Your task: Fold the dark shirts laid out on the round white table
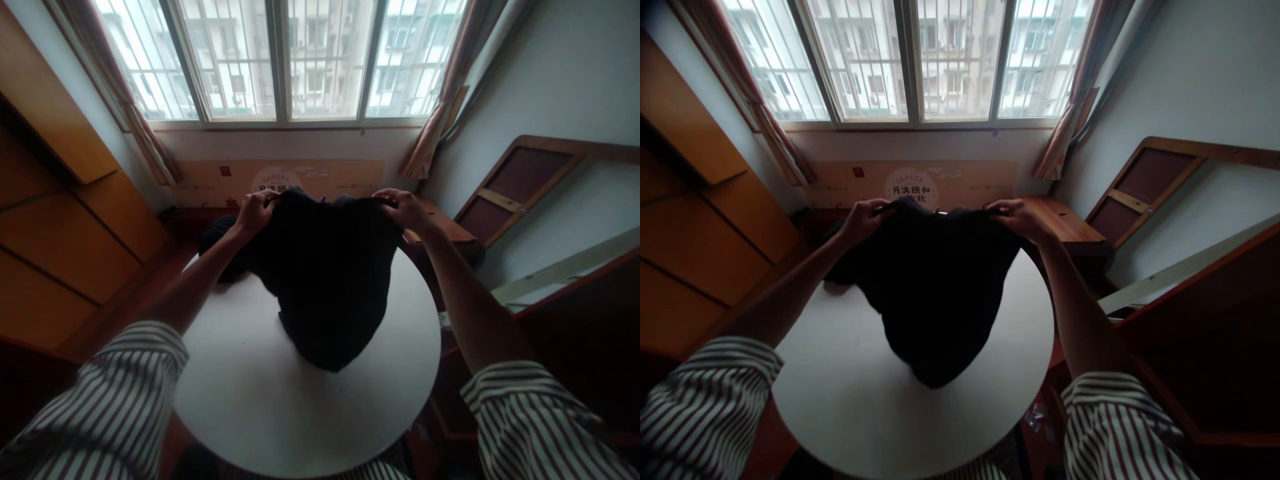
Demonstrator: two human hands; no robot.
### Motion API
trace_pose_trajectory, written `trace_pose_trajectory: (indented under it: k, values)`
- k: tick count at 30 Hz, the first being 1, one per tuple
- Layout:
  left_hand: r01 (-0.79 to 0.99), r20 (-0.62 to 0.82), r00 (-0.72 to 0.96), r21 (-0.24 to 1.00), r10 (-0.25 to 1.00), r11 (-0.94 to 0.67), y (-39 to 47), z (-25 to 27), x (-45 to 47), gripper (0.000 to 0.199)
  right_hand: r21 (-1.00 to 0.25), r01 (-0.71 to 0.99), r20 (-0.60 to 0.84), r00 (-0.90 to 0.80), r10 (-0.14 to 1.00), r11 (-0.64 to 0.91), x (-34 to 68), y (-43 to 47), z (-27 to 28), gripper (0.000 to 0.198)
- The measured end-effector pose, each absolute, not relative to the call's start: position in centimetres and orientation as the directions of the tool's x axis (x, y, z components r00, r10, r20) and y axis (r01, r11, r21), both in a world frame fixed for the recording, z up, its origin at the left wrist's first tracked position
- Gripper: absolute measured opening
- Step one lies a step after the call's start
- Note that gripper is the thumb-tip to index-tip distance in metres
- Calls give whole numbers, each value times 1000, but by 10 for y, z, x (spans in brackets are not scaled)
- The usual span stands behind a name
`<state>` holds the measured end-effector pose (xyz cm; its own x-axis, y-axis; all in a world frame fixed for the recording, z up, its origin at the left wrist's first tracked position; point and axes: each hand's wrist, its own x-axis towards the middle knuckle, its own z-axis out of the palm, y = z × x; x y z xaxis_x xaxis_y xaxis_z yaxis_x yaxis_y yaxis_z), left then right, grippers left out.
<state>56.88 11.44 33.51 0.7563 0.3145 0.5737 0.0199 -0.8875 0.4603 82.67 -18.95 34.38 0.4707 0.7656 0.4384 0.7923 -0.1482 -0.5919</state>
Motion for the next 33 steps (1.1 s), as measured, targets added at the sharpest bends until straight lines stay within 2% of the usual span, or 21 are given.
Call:
trace_pose_trajectory:
  k: [2, 4, 6, 8, 10, 11, 14, 17, 20, 22, 24, 27, 30, 32, 33]
  values:
    - [101, 619, 707, 391, 342, -915, 117, 345, 600, 21, -483, 839, 537, 511, 671, -252, 841, -156, 346, 38]
    - [85, 604, 755, 294, 254, -952, 105, 335, 617, 26, -390, 869, 529, 481, 699, -303, 837, -135, 332, 44]
    - [-14, 522, 849, 186, 87, -982, 82, 307, 618, 29, -293, 916, 402, 378, 834, -274, 814, -131, 302, 39]
    - [-118, 422, 906, 151, -44, -981, 57, 266, 606, 27, -265, 943, 191, 256, 948, -202, 781, -142, 264, 42]
    - [-184, 338, 932, 133, -129, -974, 39, 226, 588, 28, -263, 946, 71, 215, 974, -190, 748, -162, 227, 50]
    - [-205, 299, 941, 125, -160, -971, 33, 210, 578, 32, -264, 946, 68, 213, 975, -188, 735, -173, 212, 53]
    - [-195, 247, 956, 131, -158, -972, 28, 184, 554, 36, -287, 939, 156, 240, 958, -188, 710, -204, 189, 59]
    - [-172, 245, 962, 207, -119, -963, 31, 186, 540, 35, -350, 923, 184, 234, 955, -159, 702, -227, 187, 66]
    - [-172, 206, 972, 291, -114, -941, 35, 195, 531, 26, -413, 906, 186, 185, 965, -94, 696, -244, 188, 75]
    - [-146, 154, 983, 331, -100, -932, 37, 198, 528, 22, -424, 903, 198, 166, 966, -68, 692, -252, 189, 71]
    - [-100, 98, 993, 343, -70, -934, 38, 199, 528, 29, -422, 905, 210, 156, 965, -55, 687, -257, 189, 67]
    - [-36, 72, 997, 307, -15, -951, 36, 198, 536, 45, -426, 905, 221, 118, 968, -13, 681, -256, 188, 65]
    - [-83, 110, 992, 221, -60, -972, 30, 195, 552, 30, -403, 914, 250, 65, 966, 43, 675, -250, 186, 56]
    - [-117, 126, 987, 156, -98, -981, 28, 195, 563, 19, -391, 918, 281, 52, 958, 65, 673, -248, 184, 57]
    - [-114, 138, 986, 136, -95, -984, 27, 195, 567, 21, -394, 917, 297, 56, 953, 69, 674, -248, 184, 61]
